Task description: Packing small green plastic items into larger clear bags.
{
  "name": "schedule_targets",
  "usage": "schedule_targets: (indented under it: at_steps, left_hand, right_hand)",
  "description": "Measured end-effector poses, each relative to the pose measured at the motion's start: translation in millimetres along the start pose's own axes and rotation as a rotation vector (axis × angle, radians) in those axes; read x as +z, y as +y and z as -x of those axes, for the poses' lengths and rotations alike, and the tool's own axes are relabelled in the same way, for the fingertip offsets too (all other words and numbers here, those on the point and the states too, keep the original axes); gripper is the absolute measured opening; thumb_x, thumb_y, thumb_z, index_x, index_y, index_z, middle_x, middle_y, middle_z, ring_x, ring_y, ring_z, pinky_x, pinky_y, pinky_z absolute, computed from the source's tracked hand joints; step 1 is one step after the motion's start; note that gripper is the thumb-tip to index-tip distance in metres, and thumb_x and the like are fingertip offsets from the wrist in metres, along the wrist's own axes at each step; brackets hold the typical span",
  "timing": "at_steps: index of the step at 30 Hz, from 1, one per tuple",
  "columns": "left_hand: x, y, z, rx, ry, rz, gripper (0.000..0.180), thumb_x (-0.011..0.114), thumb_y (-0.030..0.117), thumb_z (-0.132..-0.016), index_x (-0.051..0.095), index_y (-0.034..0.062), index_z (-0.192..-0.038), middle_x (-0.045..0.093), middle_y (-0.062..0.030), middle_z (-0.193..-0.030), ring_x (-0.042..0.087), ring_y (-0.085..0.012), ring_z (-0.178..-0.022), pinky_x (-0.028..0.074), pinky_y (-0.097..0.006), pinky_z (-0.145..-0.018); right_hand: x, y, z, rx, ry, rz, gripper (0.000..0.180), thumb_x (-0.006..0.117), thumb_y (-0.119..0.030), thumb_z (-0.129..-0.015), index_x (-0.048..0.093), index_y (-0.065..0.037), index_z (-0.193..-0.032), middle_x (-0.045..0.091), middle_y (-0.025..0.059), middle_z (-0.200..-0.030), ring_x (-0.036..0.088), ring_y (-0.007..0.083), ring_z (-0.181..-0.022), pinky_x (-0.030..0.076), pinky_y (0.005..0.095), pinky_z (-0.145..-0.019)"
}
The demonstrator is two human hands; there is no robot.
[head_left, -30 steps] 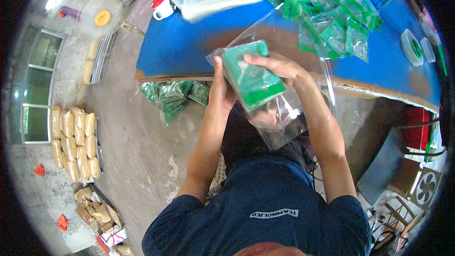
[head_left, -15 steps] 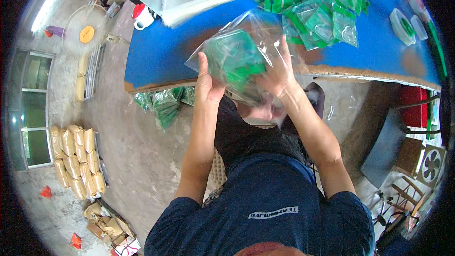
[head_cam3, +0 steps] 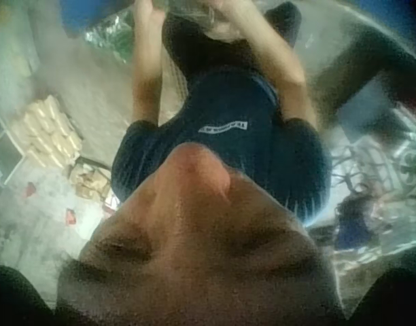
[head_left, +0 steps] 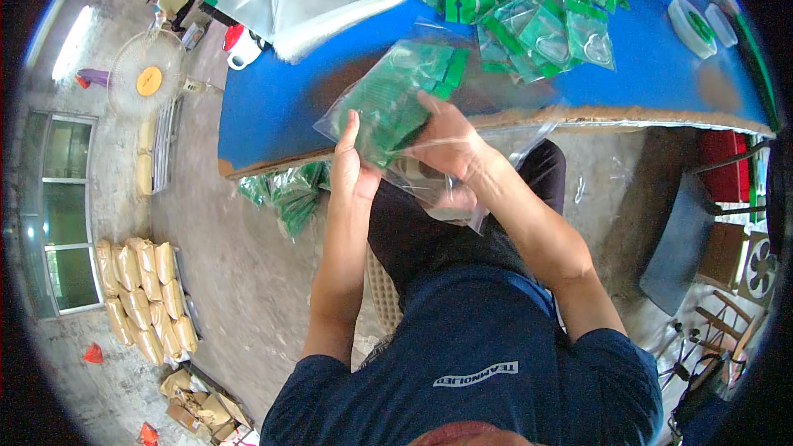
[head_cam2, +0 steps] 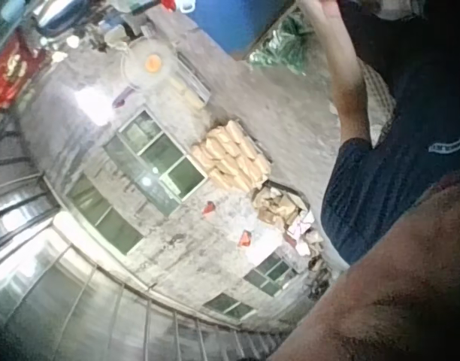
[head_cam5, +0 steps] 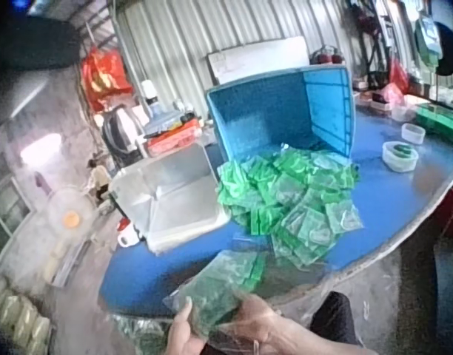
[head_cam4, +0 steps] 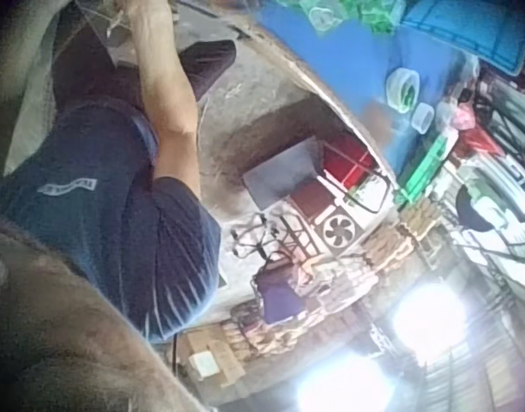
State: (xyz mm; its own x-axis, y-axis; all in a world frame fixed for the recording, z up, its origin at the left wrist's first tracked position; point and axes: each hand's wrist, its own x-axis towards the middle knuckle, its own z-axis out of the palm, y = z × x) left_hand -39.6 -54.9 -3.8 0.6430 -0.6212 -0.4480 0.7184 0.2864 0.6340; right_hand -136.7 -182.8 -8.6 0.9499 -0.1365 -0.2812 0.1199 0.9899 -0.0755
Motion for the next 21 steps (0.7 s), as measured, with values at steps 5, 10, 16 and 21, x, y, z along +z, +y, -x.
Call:
schedule_targets:
  at_steps: [5,10,16,21]
  left_hand:
    - [-22,15,2,-0.103,-0.013,0.117,0.034,0.065,0.022,-0.094,0.058,0.0043,-0.122,0.065,-0.012,-0.119,0.063,-0.0267,-0.11,0.052,-0.045,-0.097]
    - [-29,16,6,-0.126,0.032,0.156,0.029,0.065,0.013,-0.093,0.058,0.0025,-0.118,0.065,-0.0105,-0.118,0.064,-0.0257,-0.109,0.055,-0.043,-0.094]
    - [-10,12,11,-0.252,-0.17,0.378,0.034,0.06,0.022,-0.097,0.056,0.0022,-0.124,0.062,-0.014,-0.126,0.059,-0.0289,-0.117,0.049,-0.05,-0.101]
    - [-16,-8,6,-0.231,-0.149,0.485,0.037,0.058,0.023,-0.098,0.054,0.0012,-0.127,0.061,-0.0147,-0.128,0.057,-0.0296,-0.12,0.045,-0.05,-0.105]
  right_hand:
    - [-4,-12,13,0.173,-0.015,0.34,0.046,0.043,-0.035,-0.104,0.042,-0.006,-0.139,0.05,0.0117,-0.138,0.052,0.0288,-0.124,0.039,0.0486,-0.109]
    - [-15,-22,31,-0.065,0.095,0.554,0.048,0.048,-0.041,-0.102,0.045,-0.006,-0.136,0.056,0.0085,-0.13,0.059,0.0235,-0.114,0.057,0.0403,-0.085]
    - [-6,-21,30,-0.18,0.265,0.779,0.058,0.047,-0.048,-0.1,0.046,-0.003,-0.137,0.056,0.0088,-0.13,0.059,0.0229,-0.112,0.057,0.0374,-0.08]
    - [-20,-32,24,-0.2,0.343,0.833,0.058,0.041,-0.053,-0.101,0.048,-0.006,-0.135,0.06,0.0113,-0.124,0.066,0.0191,-0.095,0.058,0.0307,-0.074]
